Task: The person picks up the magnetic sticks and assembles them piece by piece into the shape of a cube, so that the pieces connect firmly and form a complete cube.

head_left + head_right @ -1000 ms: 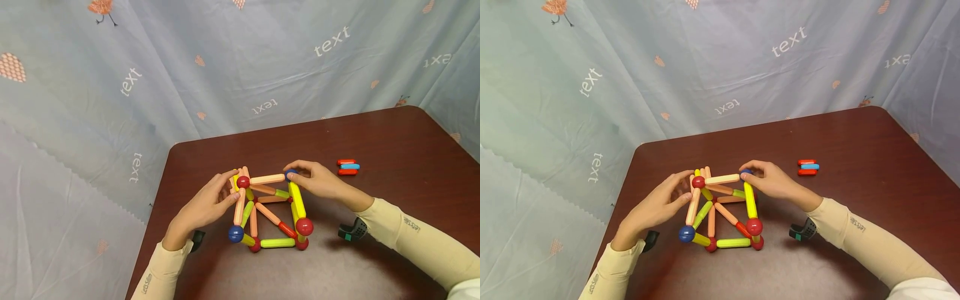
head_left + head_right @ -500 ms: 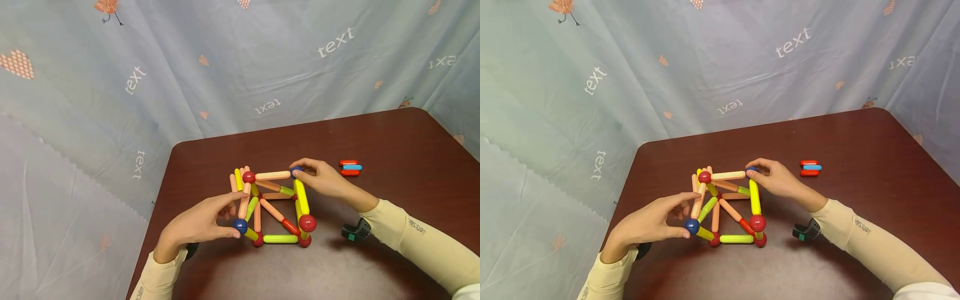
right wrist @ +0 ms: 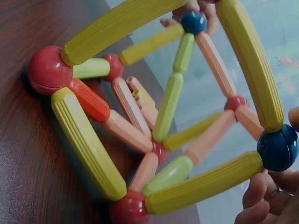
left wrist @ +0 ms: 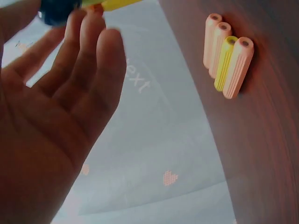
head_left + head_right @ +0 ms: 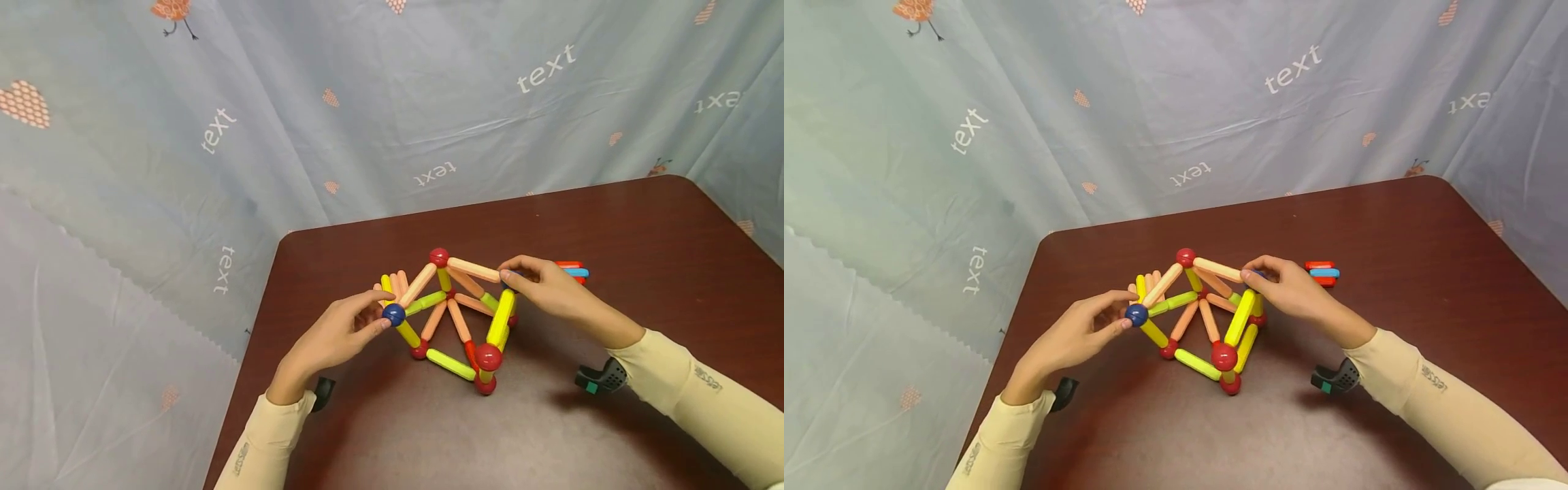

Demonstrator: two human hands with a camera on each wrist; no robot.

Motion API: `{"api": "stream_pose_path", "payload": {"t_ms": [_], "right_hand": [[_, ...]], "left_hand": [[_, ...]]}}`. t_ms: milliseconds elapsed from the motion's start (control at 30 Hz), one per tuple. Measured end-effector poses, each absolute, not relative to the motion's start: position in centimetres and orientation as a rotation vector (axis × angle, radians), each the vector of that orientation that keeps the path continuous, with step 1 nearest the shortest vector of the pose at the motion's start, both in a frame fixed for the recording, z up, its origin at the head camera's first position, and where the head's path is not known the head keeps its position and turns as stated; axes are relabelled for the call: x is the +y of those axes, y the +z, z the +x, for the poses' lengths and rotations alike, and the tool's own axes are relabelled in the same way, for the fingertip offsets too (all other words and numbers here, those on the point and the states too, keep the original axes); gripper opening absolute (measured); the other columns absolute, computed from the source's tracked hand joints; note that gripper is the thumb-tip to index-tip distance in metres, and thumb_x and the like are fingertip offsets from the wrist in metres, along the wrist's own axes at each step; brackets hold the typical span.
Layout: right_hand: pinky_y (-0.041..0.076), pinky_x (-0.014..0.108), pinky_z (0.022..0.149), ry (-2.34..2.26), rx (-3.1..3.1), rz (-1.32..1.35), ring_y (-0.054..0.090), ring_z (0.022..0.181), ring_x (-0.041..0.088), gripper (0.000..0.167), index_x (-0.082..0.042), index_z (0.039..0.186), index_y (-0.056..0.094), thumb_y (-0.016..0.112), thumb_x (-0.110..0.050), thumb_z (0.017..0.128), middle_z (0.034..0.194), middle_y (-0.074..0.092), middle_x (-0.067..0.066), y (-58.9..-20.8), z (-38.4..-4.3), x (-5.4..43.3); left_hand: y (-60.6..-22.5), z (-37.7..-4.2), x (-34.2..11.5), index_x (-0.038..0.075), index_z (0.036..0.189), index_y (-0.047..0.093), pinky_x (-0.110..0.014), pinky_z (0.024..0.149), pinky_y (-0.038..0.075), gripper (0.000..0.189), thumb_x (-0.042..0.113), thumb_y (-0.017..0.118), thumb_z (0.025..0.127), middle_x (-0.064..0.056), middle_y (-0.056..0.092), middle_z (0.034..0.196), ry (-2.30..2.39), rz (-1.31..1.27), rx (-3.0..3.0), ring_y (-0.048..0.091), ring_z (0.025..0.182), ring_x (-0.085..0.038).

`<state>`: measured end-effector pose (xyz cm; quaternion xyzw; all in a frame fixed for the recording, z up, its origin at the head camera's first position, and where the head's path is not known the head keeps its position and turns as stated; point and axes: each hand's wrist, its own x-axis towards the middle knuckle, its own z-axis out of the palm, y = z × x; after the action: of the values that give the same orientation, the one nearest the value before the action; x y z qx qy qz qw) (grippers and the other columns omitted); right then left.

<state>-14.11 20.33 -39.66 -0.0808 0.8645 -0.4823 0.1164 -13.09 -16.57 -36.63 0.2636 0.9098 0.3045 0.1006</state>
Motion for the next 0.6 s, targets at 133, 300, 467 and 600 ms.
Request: {"api": "stream_pose_path", "payload": {"t_ms": [133,300,467,600], "right_hand": [[0.047,0.032,0.079,-1.307,2.565,-0.206,0.057,0.099,0.026,0.046,-0.008,0.126,0.065,0.05,-0.046,0.106,0.113,0.067,0.014,-39.3,-13.9,20.6],[0.044,0.036,0.076,-1.335,2.449,-0.147,0.052,0.091,0.025,0.052,-0.002,0.113,0.066,0.048,-0.05,0.106,0.088,0.058,0.007,-39.1,-13.6,20.9],[0.051,0.034,0.085,-1.397,2.3,-0.145,0.059,0.098,0.019,0.06,0.005,0.132,0.061,0.046,-0.047,0.107,0.098,0.072,0.007,-39.3,-13.4,20.8],[0.054,0.028,0.08,-1.502,2.108,-0.147,0.063,0.088,0.013,0.06,0.009,0.14,0.053,0.049,-0.041,0.107,0.095,0.072,0.002,-39.5,-13.1,20.5]], "left_hand": [[-37.0,-14.0,-15.8,0.02,0.131,0.063,-0.025,0.064,0.052,0.035,0.024,0.071,0.097,0.005,0.063,0.087,0.887,0.785,2.748,0.057,0.073,-0.013],[-36.9,-15.3,-14.7,0.02,0.138,0.06,-0.028,0.058,0.051,0.04,0.024,0.069,0.099,0.004,0.067,0.09,0.851,0.743,2.785,0.061,0.067,-0.012],[-36.5,-16.5,-13.8,0.019,0.138,0.058,-0.029,0.056,0.051,0.039,0.024,0.066,0.1,0.001,0.068,0.101,0.799,0.746,2.803,0.063,0.067,-0.013],[-36.1,-17.2,-13.2,0.016,0.14,0.057,-0.028,0.058,0.052,0.04,0.024,0.064,0.102,-0.001,0.067,0.11,0.741,0.778,2.819,0.061,0.075,-0.015]]}}
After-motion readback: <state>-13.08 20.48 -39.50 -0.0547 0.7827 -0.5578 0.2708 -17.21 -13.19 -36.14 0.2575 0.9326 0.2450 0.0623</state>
